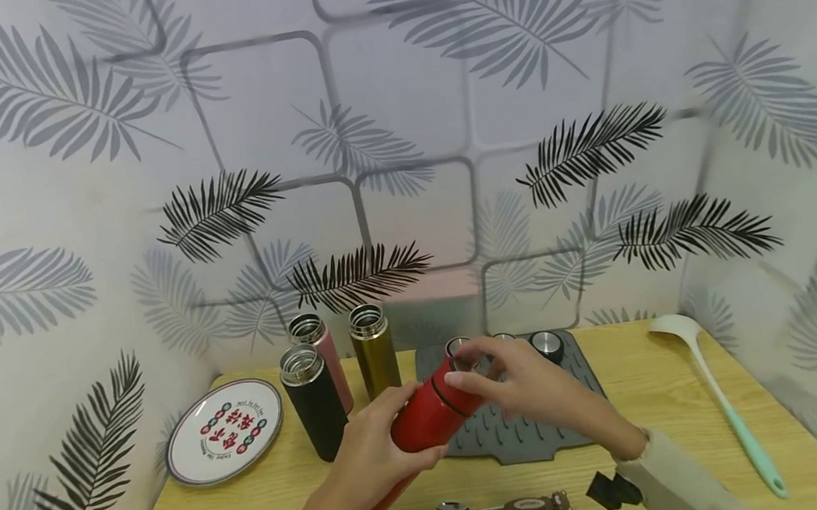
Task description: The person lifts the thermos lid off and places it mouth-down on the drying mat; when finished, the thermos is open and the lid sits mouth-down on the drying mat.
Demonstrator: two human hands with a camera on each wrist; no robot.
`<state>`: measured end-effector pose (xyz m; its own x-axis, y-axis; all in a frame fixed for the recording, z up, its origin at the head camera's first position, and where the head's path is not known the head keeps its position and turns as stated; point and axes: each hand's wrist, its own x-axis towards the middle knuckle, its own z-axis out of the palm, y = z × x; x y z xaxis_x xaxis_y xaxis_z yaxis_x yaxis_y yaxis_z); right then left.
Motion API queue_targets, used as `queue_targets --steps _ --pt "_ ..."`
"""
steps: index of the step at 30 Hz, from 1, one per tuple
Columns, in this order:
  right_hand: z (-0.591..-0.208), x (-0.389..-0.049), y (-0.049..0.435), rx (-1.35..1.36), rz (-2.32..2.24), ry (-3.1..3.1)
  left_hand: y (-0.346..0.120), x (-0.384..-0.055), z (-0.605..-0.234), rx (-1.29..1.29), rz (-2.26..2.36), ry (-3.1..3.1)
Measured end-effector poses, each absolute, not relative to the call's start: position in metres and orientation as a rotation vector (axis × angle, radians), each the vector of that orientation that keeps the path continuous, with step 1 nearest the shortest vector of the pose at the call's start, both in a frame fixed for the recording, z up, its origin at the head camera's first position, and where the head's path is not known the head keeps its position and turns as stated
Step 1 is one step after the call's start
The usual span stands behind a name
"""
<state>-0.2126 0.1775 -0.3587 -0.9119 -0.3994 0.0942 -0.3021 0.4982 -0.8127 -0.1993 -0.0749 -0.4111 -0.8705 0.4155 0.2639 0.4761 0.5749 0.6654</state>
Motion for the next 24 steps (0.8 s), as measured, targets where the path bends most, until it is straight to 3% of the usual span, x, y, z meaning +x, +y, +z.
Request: queue_targets --steps 19,24 --pt "-0.363 -0.223 0.201 -1.035 -1.489 2.246 -0.077 -0.200 -0.418 -0.819 -1.115 -2.700" --pt "-0.369 -0.226 0.199 -1.039 -1.548 2.191 -0.077 -0.200 -0.418 -0.820 -1.151 -2.716"
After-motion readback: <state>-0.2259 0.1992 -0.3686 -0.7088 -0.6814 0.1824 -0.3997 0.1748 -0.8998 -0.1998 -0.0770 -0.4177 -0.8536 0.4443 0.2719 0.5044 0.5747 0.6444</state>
